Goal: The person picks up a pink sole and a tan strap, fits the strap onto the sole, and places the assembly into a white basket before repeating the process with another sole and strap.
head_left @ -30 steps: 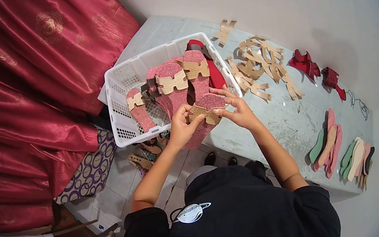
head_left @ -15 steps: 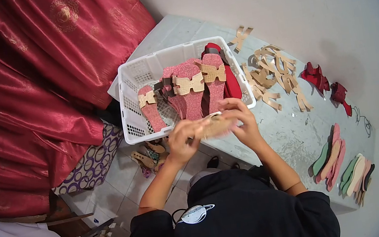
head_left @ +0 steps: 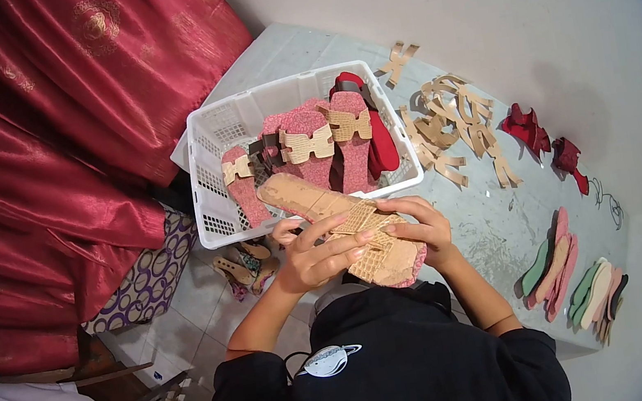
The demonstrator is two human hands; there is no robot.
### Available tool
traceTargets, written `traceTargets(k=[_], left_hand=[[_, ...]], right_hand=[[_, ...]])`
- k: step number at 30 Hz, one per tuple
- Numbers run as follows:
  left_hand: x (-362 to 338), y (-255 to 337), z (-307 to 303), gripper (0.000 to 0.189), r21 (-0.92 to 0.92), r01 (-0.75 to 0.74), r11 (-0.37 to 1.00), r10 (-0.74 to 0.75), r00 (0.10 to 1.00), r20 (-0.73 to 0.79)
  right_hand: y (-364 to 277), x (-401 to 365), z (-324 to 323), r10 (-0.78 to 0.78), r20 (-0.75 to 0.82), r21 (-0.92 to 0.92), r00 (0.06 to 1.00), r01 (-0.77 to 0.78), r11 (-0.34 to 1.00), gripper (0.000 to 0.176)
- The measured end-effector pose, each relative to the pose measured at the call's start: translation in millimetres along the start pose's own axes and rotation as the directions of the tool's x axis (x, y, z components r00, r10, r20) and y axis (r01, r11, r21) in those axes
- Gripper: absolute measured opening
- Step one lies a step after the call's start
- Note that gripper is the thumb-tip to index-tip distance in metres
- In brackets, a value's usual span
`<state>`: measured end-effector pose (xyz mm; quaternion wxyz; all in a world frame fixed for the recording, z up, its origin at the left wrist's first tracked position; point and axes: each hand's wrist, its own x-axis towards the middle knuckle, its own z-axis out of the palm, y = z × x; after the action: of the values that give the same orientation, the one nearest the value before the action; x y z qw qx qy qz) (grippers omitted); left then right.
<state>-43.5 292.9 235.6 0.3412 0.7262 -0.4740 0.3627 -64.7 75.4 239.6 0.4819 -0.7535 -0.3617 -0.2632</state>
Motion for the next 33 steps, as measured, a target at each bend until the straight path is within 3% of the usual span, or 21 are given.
traceTargets(k=[9, 11, 12, 14, 17, 21, 24, 26, 29, 33], left_hand=[[-5.7, -5.9, 6.6, 0.011, 0.009, -0.03, 1.0, 0.03, 0.999, 0.034], [0.3, -6.2, 5.5, 0.012, -0.183, -0.047, 0.982, 0.064, 0.994, 0.092], [0.8, -6.7, 7.3, 0.012, -0.181, -0.045, 0.982, 0.062, 0.994, 0.092], [-0.1, -7.0, 11.2, 0.014, -0.388, -0.029, 0.921, 0.065, 0.995, 0.079], [-4.0, -9.5, 6.9, 0.016, -0.393, -0.08, 0.916, 0.124, 0.988, 0.087], [-2.8, -8.8, -3.5, 0.018, -0.342, -0.123, 0.932, 0.153, 0.986, 0.064], [-2.1, -7.2, -12.2, 0.018, -0.353, -0.055, 0.934, 0.093, 0.991, 0.093], [-4.1, -3.9, -16.0, 0.018, -0.33, 0.046, 0.943, -0.014, 0.995, 0.098], [1.3, 0.1, -31.1, 0.019, -0.163, 0.005, 0.987, 0.015, 0.992, 0.122], [-11.6, -4.0, -42.8, 0.019, -0.108, 0.036, 0.994, -0.026, 0.995, 0.099]], right_hand=[[4.4, -6.1, -7.2, 0.003, 0.193, 0.022, 0.981, -0.007, 1.0, 0.029], [3.3, -4.6, -8.6, -0.018, 0.211, 0.01, 0.977, 0.016, 1.0, 0.029], [2.7, -3.7, -8.9, -0.018, 0.212, 0.013, 0.977, 0.016, 1.0, 0.029], [2.1, -1.3, -9.4, -0.091, 0.213, -0.088, 0.973, 0.111, 0.99, 0.028], [3.3, 6.0, -5.3, -0.19, 0.222, -0.142, 0.956, 0.224, 0.964, 0.026], [7.8, 12.0, 0.0, -0.252, 0.217, -0.068, 0.943, 0.272, 0.96, 0.022], [11.5, 19.0, 8.9, -0.281, 0.195, -0.018, 0.94, 0.29, 0.957, 0.023], [13.9, 23.4, 15.3, -0.361, 0.197, -0.112, 0.911, 0.387, 0.915, 0.022], [14.0, 34.4, 28.5, -0.457, 0.159, -0.153, 0.875, 0.479, 0.864, 0.022], [20.4, 41.3, 42.7, -0.466, 0.167, -0.108, 0.869, 0.486, 0.868, 0.026]])
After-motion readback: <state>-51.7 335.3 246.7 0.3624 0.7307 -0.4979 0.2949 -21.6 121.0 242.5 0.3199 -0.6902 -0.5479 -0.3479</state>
